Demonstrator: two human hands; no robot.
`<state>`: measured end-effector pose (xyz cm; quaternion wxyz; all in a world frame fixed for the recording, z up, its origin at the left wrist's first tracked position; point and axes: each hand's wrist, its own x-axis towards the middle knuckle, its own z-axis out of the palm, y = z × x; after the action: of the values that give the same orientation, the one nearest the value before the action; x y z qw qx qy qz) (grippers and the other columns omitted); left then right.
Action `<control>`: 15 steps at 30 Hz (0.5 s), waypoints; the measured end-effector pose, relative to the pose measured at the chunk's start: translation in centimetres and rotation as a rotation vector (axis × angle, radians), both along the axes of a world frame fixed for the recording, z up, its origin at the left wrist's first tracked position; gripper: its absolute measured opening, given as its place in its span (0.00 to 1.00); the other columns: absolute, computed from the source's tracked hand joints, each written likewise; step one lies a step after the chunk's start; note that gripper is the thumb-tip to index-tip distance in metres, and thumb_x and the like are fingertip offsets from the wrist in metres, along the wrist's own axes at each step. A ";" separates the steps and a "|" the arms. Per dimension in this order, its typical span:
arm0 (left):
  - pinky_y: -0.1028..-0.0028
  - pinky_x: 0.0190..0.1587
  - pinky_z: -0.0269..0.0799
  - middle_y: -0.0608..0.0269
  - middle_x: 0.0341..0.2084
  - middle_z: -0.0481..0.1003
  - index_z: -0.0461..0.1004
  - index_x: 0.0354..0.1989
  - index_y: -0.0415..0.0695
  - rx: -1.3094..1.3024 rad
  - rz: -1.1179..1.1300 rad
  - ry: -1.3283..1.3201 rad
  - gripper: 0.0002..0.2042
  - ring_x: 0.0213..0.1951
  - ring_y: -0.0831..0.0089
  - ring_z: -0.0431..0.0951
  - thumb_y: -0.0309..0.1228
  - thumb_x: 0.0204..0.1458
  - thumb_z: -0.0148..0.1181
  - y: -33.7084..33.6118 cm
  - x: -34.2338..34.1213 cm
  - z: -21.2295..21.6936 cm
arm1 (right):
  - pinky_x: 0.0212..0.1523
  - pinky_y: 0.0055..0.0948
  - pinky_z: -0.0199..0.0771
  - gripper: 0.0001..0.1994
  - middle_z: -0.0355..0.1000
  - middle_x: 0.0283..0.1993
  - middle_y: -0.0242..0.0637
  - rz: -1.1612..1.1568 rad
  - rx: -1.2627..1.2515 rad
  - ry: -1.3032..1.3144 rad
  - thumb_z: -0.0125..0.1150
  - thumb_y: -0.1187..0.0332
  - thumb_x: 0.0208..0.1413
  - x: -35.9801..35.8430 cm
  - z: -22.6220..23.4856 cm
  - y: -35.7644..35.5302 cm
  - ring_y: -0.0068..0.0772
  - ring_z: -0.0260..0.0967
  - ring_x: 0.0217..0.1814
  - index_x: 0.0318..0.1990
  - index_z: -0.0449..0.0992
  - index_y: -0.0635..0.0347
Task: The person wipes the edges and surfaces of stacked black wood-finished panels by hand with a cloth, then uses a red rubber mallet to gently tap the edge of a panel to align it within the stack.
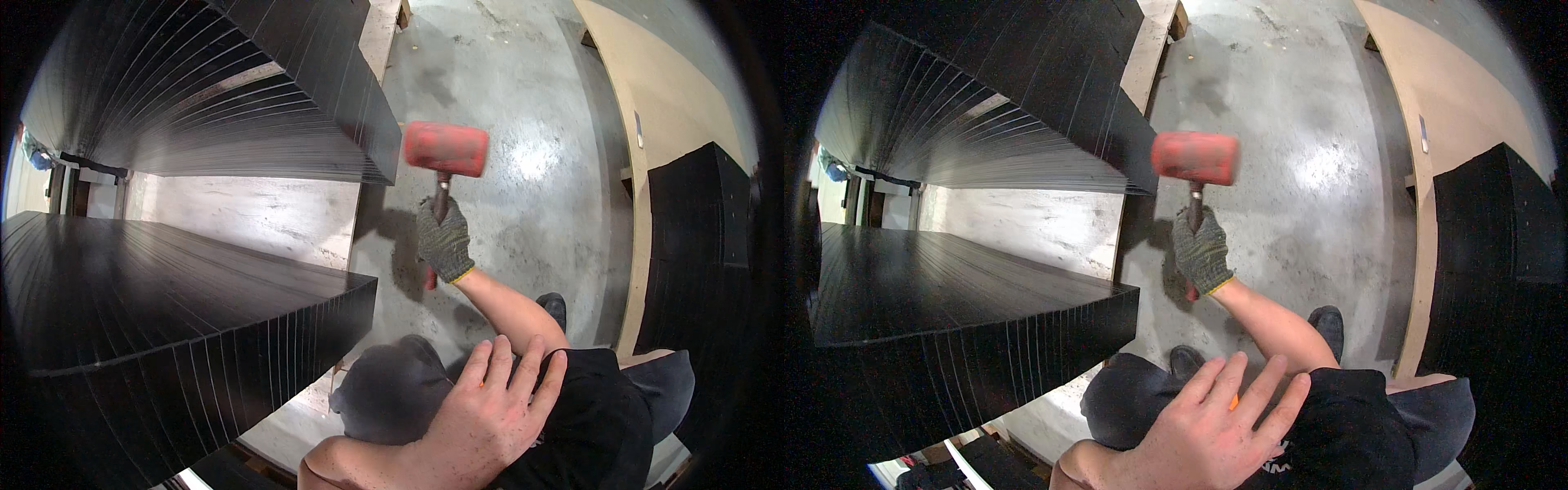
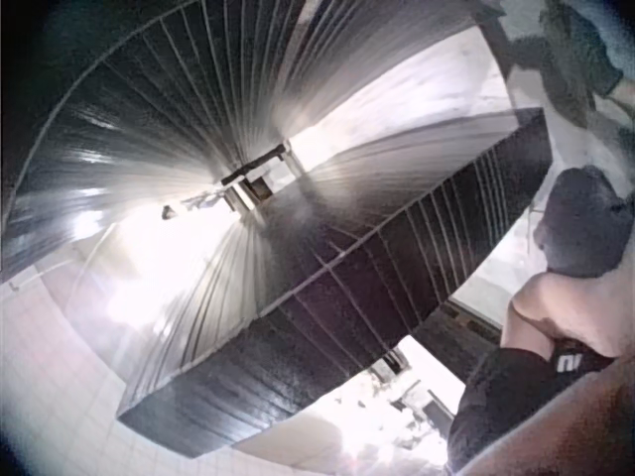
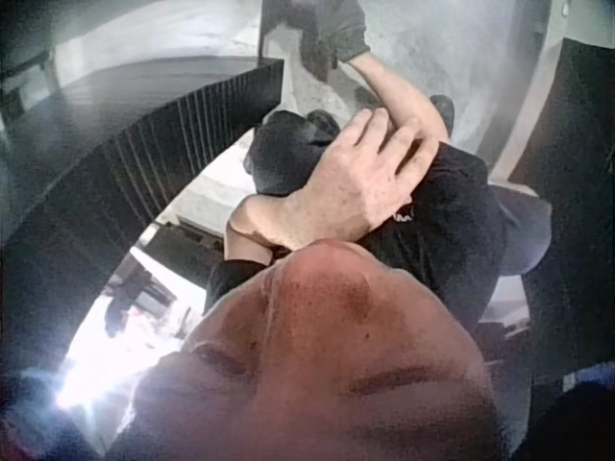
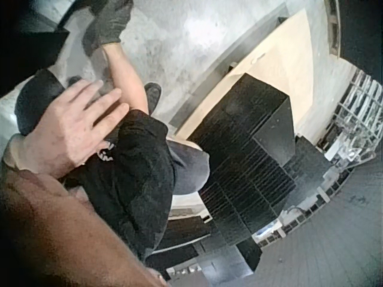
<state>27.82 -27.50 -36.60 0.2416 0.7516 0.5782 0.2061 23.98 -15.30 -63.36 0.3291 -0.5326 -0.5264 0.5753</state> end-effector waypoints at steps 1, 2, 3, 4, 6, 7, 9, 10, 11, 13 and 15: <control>0.54 0.57 0.66 0.44 0.48 0.71 0.71 0.55 0.38 -0.005 -0.005 -0.007 0.27 0.48 0.45 0.72 0.39 0.47 0.60 0.0 0.1 0.1 | 0.38 0.44 0.73 0.15 0.75 0.32 0.52 -0.070 -0.047 0.035 0.57 0.58 0.59 0.4 0.1 -0.1 0.52 0.76 0.37 0.42 0.72 0.63; 0.54 0.57 0.66 0.44 0.48 0.72 0.72 0.55 0.38 0.012 0.004 0.018 0.26 0.48 0.45 0.72 0.38 0.47 0.59 0.0 0.0 -0.1 | 0.38 0.45 0.73 0.16 0.75 0.32 0.53 -0.052 -0.056 0.042 0.57 0.58 0.59 0.0 -0.2 -0.4 0.53 0.76 0.37 0.42 0.72 0.63; 0.54 0.57 0.66 0.44 0.48 0.72 0.72 0.55 0.38 0.029 0.012 0.042 0.25 0.48 0.45 0.72 0.38 0.48 0.58 -0.2 -0.1 -0.4 | 0.38 0.46 0.73 0.16 0.75 0.32 0.53 -0.034 -0.064 0.050 0.57 0.58 0.59 -0.2 -0.9 -0.8 0.54 0.76 0.37 0.42 0.71 0.63; 0.54 0.57 0.66 0.44 0.48 0.72 0.72 0.54 0.38 0.047 0.019 0.067 0.25 0.48 0.45 0.72 0.37 0.49 0.57 -0.3 -0.1 -0.8 | 0.38 0.46 0.73 0.16 0.75 0.32 0.53 -0.018 -0.073 0.057 0.57 0.58 0.59 -0.4 -1.8 -1.3 0.55 0.75 0.38 0.42 0.71 0.63; 0.54 0.56 0.67 0.44 0.48 0.72 0.72 0.54 0.37 0.108 0.036 0.062 0.24 0.48 0.45 0.72 0.37 0.49 0.57 -0.4 0.2 -2.0 | 0.39 0.50 0.72 0.17 0.74 0.32 0.55 0.107 0.126 -0.204 0.56 0.56 0.60 -0.2 -2.6 -1.7 0.61 0.74 0.39 0.42 0.71 0.64; 0.54 0.56 0.67 0.44 0.48 0.72 0.72 0.54 0.37 0.120 0.041 0.058 0.24 0.48 0.45 0.72 0.36 0.49 0.56 -0.5 0.4 -2.3 | 0.39 0.50 0.72 0.17 0.74 0.33 0.56 0.158 0.129 -0.216 0.56 0.56 0.60 0.4 -2.9 -1.6 0.62 0.74 0.40 0.42 0.71 0.64; 0.54 0.56 0.67 0.44 0.49 0.72 0.72 0.54 0.37 0.120 0.048 0.048 0.24 0.48 0.45 0.72 0.36 0.49 0.56 -0.5 0.7 -2.5 | 0.39 0.50 0.72 0.16 0.74 0.35 0.58 0.156 0.055 -0.205 0.56 0.57 0.60 0.6 -2.2 -1.5 0.62 0.74 0.40 0.43 0.71 0.63; 0.54 0.56 0.67 0.44 0.49 0.72 0.72 0.54 0.37 0.111 0.052 0.043 0.23 0.48 0.45 0.72 0.36 0.49 0.55 -0.5 0.8 -2.4 | 0.39 0.51 0.72 0.16 0.74 0.35 0.58 0.094 -0.025 -0.112 0.55 0.57 0.60 0.2 -2.9 -1.7 0.63 0.73 0.40 0.43 0.71 0.63; 0.54 0.56 0.68 0.44 0.49 0.72 0.72 0.54 0.37 0.097 0.030 0.069 0.23 0.48 0.45 0.72 0.36 0.49 0.55 -0.3 0.7 -1.9 | 0.39 0.51 0.72 0.16 0.74 0.36 0.58 0.024 -0.097 -0.022 0.55 0.57 0.60 -0.2 -3.2 -1.7 0.63 0.73 0.41 0.44 0.71 0.63; 0.54 0.55 0.68 0.44 0.49 0.72 0.72 0.54 0.37 0.069 -0.011 0.123 0.23 0.47 0.45 0.72 0.35 0.49 0.55 -0.1 0.3 -1.0 | 0.40 0.50 0.72 0.17 0.74 0.36 0.58 -0.015 -0.175 0.075 0.57 0.56 0.59 -0.2 -3.6 -1.9 0.63 0.73 0.41 0.44 0.71 0.62; 0.54 0.55 0.68 0.44 0.49 0.72 0.72 0.54 0.38 0.062 0.006 0.093 0.23 0.47 0.45 0.72 0.35 0.49 0.55 0.0 0.4 -0.9 | 0.40 0.49 0.72 0.18 0.74 0.37 0.58 0.107 0.048 -0.056 0.57 0.55 0.59 0.4 -4.1 -2.0 0.62 0.74 0.41 0.44 0.71 0.61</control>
<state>28.21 -27.54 -37.47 0.1904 0.7657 0.5843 0.1897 24.38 -17.27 -67.43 0.2959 -0.5115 -0.5767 0.5642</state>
